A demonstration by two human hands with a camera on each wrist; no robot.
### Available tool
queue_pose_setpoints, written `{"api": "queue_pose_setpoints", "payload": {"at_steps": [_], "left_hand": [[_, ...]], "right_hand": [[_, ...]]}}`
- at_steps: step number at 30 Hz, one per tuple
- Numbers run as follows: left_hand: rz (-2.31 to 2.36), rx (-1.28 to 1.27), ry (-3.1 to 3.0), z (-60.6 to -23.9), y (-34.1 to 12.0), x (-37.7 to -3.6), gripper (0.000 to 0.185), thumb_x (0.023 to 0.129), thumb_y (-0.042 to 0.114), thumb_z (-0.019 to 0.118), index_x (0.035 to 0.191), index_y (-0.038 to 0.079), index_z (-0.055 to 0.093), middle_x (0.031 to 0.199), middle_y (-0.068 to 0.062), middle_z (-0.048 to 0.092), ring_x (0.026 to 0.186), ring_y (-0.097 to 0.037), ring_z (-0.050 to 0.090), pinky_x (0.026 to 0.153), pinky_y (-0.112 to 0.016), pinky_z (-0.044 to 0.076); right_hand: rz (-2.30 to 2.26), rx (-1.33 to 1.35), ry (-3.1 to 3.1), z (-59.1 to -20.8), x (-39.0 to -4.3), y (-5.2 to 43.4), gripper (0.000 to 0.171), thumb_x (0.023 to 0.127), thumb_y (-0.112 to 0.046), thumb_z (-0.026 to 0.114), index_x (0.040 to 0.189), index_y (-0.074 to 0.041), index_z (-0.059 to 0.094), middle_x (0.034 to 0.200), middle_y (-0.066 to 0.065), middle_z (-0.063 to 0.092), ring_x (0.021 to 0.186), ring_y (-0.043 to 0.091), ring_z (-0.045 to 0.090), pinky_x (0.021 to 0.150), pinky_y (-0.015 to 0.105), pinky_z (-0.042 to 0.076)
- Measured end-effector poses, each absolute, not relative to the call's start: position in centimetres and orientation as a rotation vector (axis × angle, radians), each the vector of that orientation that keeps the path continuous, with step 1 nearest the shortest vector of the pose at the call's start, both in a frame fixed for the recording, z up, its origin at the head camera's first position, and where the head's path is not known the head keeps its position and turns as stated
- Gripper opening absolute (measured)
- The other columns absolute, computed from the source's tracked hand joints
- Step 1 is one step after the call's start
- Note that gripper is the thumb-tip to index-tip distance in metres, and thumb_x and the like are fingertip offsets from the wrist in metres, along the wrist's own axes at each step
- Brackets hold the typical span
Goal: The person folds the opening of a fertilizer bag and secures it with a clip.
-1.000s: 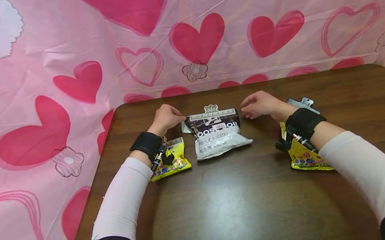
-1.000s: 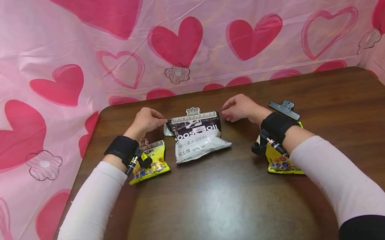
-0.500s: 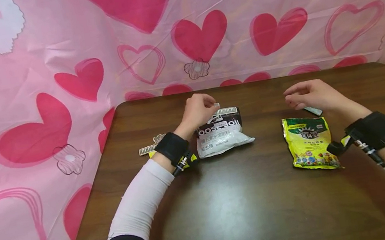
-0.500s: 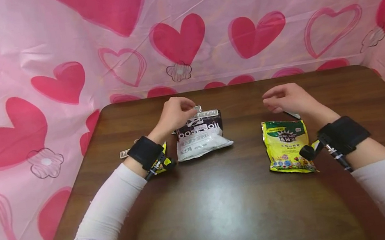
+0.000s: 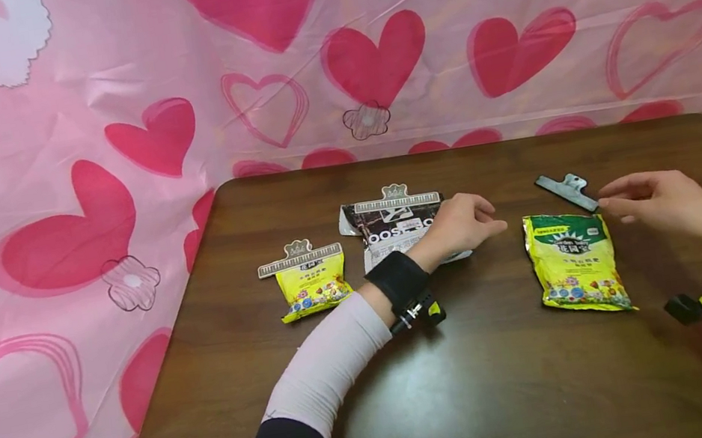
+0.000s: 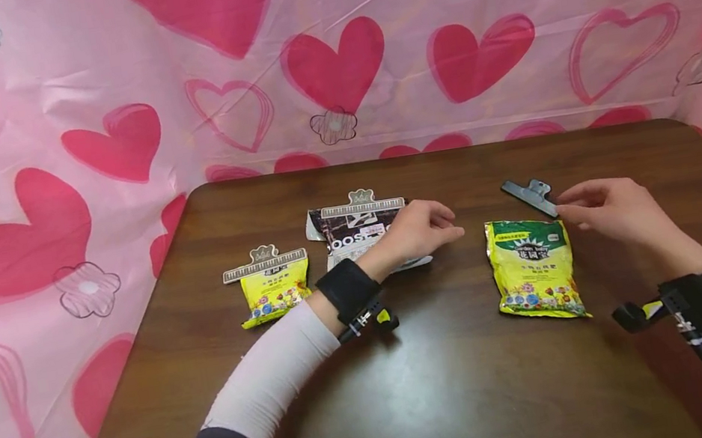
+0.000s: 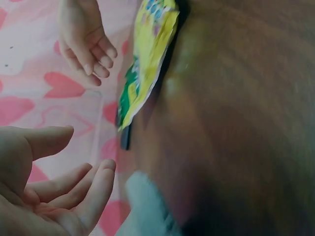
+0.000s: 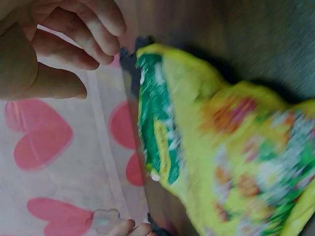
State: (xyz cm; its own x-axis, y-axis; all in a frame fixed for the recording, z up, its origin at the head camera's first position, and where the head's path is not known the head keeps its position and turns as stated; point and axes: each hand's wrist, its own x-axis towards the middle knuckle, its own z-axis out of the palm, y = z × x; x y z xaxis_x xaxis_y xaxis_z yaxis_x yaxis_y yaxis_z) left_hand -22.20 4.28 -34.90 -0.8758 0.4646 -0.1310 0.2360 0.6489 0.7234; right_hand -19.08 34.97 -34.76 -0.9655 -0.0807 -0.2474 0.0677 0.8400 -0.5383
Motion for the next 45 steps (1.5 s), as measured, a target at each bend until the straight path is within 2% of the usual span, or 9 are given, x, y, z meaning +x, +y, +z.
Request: {"api": "queue_pose_setpoints", "payload": {"at_steps": [4, 6, 12, 16, 21, 31, 38, 41, 45], "left_hand": [[1.031, 0.494, 2.541, -35.6, 5.9, -21.7, 0.042, 0.091, 0.033, 0.072, 0.125, 0.008, 0.066, 0.107, 0.000, 0.075, 0.095, -0.009, 0.067, 0.071, -0.014, 0.047], [1.022, 0.450, 2.522, -35.9, 6.6, -21.6, 0.045, 0.090, 0.034, 0.072, 0.126, 0.009, 0.065, 0.111, 0.001, 0.074, 0.098, -0.009, 0.066, 0.072, -0.016, 0.048], [0.982, 0.335, 2.526, -36.6, 8.3, -21.3, 0.047, 0.090, 0.037, 0.072, 0.128, 0.011, 0.065, 0.124, 0.003, 0.069, 0.112, -0.011, 0.063, 0.083, -0.019, 0.050], [0.994, 0.268, 2.530, -36.8, 9.0, -21.2, 0.045, 0.090, 0.036, 0.072, 0.126, 0.010, 0.066, 0.128, 0.003, 0.066, 0.114, -0.012, 0.061, 0.082, -0.020, 0.050], [1.032, 0.218, 2.509, -36.7, 9.8, -21.0, 0.040, 0.088, 0.034, 0.075, 0.120, 0.011, 0.070, 0.121, 0.003, 0.069, 0.102, -0.009, 0.060, 0.074, -0.019, 0.048], [1.095, 0.152, 2.466, -37.1, 10.7, -20.7, 0.034, 0.086, 0.031, 0.077, 0.112, 0.010, 0.074, 0.109, 0.003, 0.069, 0.085, -0.007, 0.053, 0.070, -0.018, 0.045], [1.104, 0.196, 2.492, -37.7, 10.8, -20.5, 0.025, 0.085, 0.029, 0.078, 0.102, 0.010, 0.077, 0.105, 0.004, 0.069, 0.085, -0.007, 0.052, 0.067, -0.017, 0.043], [1.089, 0.236, 2.535, -37.8, 10.8, -20.5, 0.019, 0.088, 0.029, 0.075, 0.092, 0.010, 0.077, 0.095, 0.006, 0.068, 0.080, -0.008, 0.052, 0.063, -0.017, 0.041], [1.133, 0.248, 2.540, -38.0, 10.7, -20.6, 0.023, 0.094, 0.028, 0.068, 0.084, 0.010, 0.076, 0.070, 0.005, 0.065, 0.061, -0.005, 0.054, 0.053, -0.015, 0.038]], "right_hand": [[-0.798, 0.013, 2.720, -35.8, -18.6, 36.1, 0.064, 0.099, -0.049, 0.053, 0.130, 0.006, 0.054, 0.119, 0.033, 0.064, 0.085, 0.028, 0.071, 0.068, 0.039, 0.056], [-0.802, 0.027, 2.691, -36.3, -18.5, 36.6, 0.065, 0.099, -0.049, 0.054, 0.130, 0.008, 0.053, 0.116, 0.032, 0.065, 0.083, 0.024, 0.071, 0.070, 0.042, 0.057], [-0.935, 0.082, 2.587, -37.5, -18.1, 36.8, 0.068, 0.099, -0.044, 0.056, 0.132, 0.015, 0.048, 0.107, 0.021, 0.072, 0.076, 0.002, 0.068, 0.068, 0.026, 0.057], [-1.038, 0.120, 2.527, -38.1, -17.9, 36.7, 0.070, 0.099, -0.044, 0.055, 0.135, 0.016, 0.045, 0.103, 0.008, 0.073, 0.077, 0.000, 0.067, 0.070, 0.025, 0.058], [-1.097, 0.135, 2.477, -38.4, -17.7, 36.6, 0.070, 0.101, -0.043, 0.053, 0.135, 0.017, 0.045, 0.103, 0.002, 0.071, 0.078, 0.003, 0.069, 0.072, 0.027, 0.060], [-1.156, 0.140, 2.433, -38.9, -17.6, 35.9, 0.066, 0.102, -0.037, 0.052, 0.135, 0.020, 0.043, 0.097, -0.001, 0.068, 0.077, 0.006, 0.067, 0.072, 0.027, 0.060], [-1.213, 0.191, 2.384, -39.1, -17.4, 35.8, 0.068, 0.102, -0.038, 0.053, 0.136, 0.020, 0.041, 0.091, -0.005, 0.066, 0.074, 0.007, 0.068, 0.072, 0.026, 0.060], [-1.240, 0.201, 2.375, -39.1, -17.3, 35.8, 0.067, 0.102, -0.036, 0.053, 0.136, 0.019, 0.040, 0.089, -0.006, 0.066, 0.074, 0.007, 0.068, 0.073, 0.026, 0.060], [-1.279, 0.191, 2.369, -38.8, -17.2, 35.7, 0.064, 0.103, -0.033, 0.051, 0.136, 0.020, 0.040, 0.089, -0.009, 0.065, 0.075, 0.006, 0.068, 0.073, 0.026, 0.060]]}}
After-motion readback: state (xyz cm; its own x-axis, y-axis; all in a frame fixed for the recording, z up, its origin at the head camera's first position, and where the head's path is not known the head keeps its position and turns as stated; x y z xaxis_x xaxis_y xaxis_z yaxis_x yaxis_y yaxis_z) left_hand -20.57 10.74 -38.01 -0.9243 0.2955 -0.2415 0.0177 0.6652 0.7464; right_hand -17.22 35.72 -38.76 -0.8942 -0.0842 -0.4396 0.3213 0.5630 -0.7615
